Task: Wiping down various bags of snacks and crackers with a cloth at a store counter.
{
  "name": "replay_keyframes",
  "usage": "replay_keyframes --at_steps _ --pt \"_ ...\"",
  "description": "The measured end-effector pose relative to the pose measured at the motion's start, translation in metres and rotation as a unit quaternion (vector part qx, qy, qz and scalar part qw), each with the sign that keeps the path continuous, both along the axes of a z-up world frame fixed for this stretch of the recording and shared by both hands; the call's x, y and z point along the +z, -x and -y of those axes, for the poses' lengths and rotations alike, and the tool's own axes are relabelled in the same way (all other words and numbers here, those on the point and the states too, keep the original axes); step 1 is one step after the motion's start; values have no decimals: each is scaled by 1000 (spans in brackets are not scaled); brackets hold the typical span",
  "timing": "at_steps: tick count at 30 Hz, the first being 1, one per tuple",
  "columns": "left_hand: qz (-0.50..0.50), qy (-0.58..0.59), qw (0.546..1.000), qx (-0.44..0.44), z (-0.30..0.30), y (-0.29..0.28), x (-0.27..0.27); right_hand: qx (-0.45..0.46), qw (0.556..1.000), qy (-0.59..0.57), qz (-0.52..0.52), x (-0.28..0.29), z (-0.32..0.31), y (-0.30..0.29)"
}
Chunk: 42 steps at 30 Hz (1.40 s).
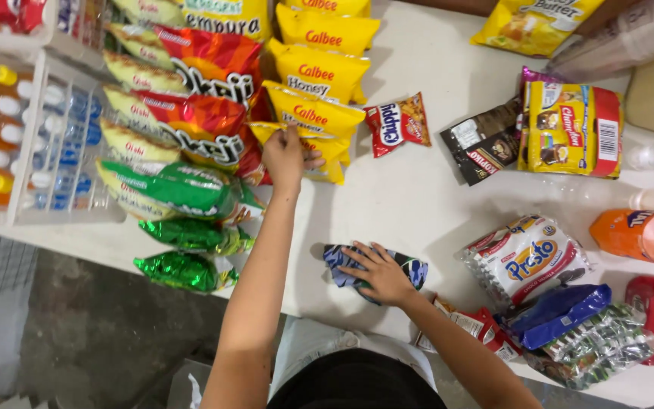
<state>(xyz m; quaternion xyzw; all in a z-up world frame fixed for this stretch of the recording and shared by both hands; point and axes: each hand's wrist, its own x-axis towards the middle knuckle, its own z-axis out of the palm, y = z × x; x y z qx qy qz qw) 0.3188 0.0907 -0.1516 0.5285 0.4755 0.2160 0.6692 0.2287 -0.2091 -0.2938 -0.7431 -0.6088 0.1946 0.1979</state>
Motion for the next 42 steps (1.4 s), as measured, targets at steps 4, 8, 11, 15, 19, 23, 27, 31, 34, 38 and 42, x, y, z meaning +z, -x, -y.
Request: replay_keyframes --at_steps 4,8,11,15,19,23,27,31,34,38,42 --pt "24 -42 999 -22 26 19 -11 -19 999 -26 -25 27 -7 -43" --pt "69 -125 989 -38 80 60 -32 -137 977 -125 107 7 -27 -162" --pt "-9 -176 974 -142 123 88 -43 -277 919 -162 228 9 -45 -274" --pt "-58 -363 813 -452 141 100 -37 -480 827 -96 275 77 -50 -415" --pt "-89 -367 792 -480 147 109 -62 -561 789 8 252 96 -21 -504" --pt "-77 -331 815 -469 143 91 -53 -468 780 105 402 50 26 -547" --pt "15 -241 867 -435 144 62 -34 -392 795 51 460 114 20 -462" --pt "93 50 914 -393 151 53 -40 -341 869 15 360 168 -1 -287" --pt "163 300 889 -305 156 66 -15 -285 909 -63 296 183 -6 -155" --pt "-8 364 928 -76 161 137 37 -162 973 -111 118 215 -23 -34" --pt "-191 326 924 57 148 253 21 6 966 -98 -238 212 -19 -11"
